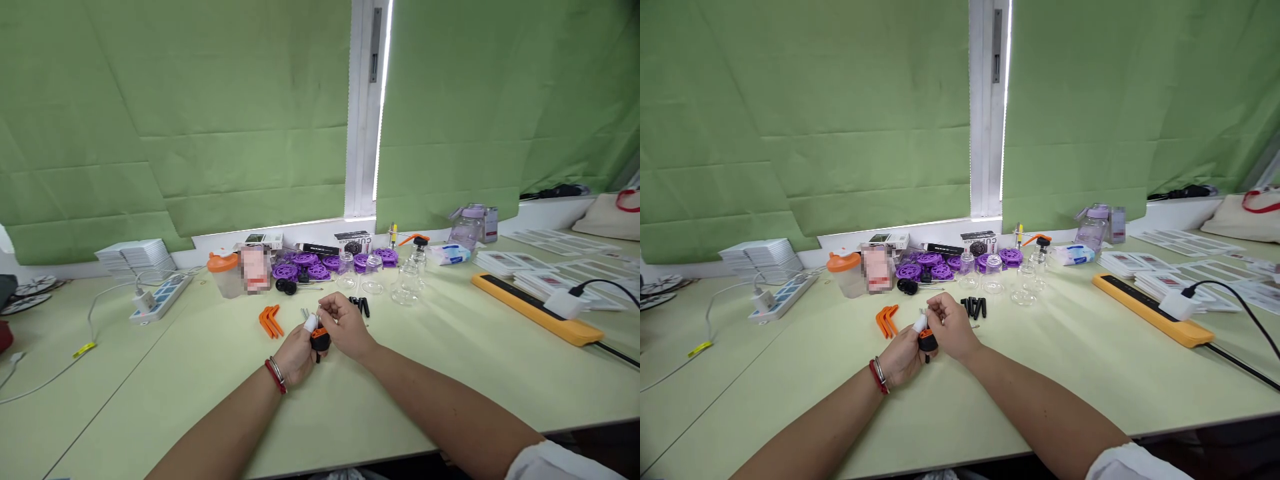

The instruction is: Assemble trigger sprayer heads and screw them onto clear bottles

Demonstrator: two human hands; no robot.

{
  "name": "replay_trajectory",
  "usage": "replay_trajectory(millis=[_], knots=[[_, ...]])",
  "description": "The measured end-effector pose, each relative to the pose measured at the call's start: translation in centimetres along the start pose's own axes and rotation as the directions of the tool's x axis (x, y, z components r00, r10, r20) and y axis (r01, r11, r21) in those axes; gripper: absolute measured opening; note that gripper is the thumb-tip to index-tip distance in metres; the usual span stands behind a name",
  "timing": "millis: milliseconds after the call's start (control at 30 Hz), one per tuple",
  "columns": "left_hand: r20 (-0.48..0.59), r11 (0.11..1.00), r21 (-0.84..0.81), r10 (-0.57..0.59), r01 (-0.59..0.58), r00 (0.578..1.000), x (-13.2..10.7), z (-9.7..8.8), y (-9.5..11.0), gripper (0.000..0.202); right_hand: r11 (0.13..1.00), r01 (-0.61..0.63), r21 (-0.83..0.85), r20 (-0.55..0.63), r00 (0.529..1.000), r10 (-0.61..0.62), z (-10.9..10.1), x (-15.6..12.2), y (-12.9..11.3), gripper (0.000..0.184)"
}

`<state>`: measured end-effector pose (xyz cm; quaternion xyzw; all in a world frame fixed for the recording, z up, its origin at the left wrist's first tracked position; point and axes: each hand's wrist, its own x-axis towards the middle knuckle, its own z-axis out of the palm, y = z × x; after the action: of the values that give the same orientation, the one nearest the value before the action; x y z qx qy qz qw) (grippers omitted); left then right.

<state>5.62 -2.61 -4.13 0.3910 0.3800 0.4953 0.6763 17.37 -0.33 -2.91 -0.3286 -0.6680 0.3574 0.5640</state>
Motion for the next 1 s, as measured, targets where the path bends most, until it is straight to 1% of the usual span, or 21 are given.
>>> replay_trajectory(millis=[100, 200, 333, 433, 533, 600, 767, 900, 1000], knots=[[-0.003, 0.999, -0.030, -0.024, 0.024, 1.000, 0.2, 0.0, -0.2, 0.045, 0.999, 0.007, -0.035, 0.042, 0.999, -0.006, 0.2, -0.2, -0.2, 0.014], [0.017, 0.997, -0.065, -0.049, 0.050, 0.999, 0.2, 0.0, -0.3, 0.048, 0.999, -0.009, -0.031, 0.075, 0.997, 0.012, 0.4, -0.4, -0.5, 0.013], [0.044, 0.995, -0.092, -0.034, 0.038, 0.998, 0.3, -0.1, -0.5, 0.051, 0.999, -0.011, -0.034, 0.100, 0.995, 0.014, 0.5, -0.6, -0.9, 0.011], [0.039, 0.996, -0.089, -0.004, 0.008, 0.999, 0.5, -0.5, -0.6, 0.052, 0.999, 0.025, -0.036, 0.074, 0.997, -0.022, 0.2, -0.5, -1.2, 0.013], [0.063, 0.996, -0.083, 0.032, -0.027, 0.997, 0.6, -0.8, -0.6, 0.052, 0.996, 0.073, -0.051, 0.010, 0.997, -0.073, -0.3, -0.3, -1.4, 0.014], [0.076, 0.996, -0.082, 0.040, -0.034, 0.996, 0.6, -0.9, -0.6, 0.052, 0.994, 0.084, -0.071, 0.003, 0.996, -0.084, -0.5, -0.2, -1.5, 0.013], [0.048, 0.995, -0.102, 0.015, -0.010, 0.999, 0.4, -0.7, -0.6, 0.051, 0.985, 0.076, -0.152, 0.111, 0.992, -0.060, -0.3, -0.6, -1.7, 0.010], [0.061, 0.993, -0.116, 0.001, 0.006, 0.998, 0.2, -0.5, -0.6, 0.049, 0.965, 0.115, -0.237, 0.172, 0.982, -0.075, -0.2, -0.9, -1.5, 0.011], [0.066, 0.991, -0.133, -0.008, 0.017, 0.998, 0.3, -0.5, -0.5, 0.048, 0.923, 0.170, -0.345, 0.232, 0.968, -0.091, -0.3, -0.9, -1.4, 0.010]])
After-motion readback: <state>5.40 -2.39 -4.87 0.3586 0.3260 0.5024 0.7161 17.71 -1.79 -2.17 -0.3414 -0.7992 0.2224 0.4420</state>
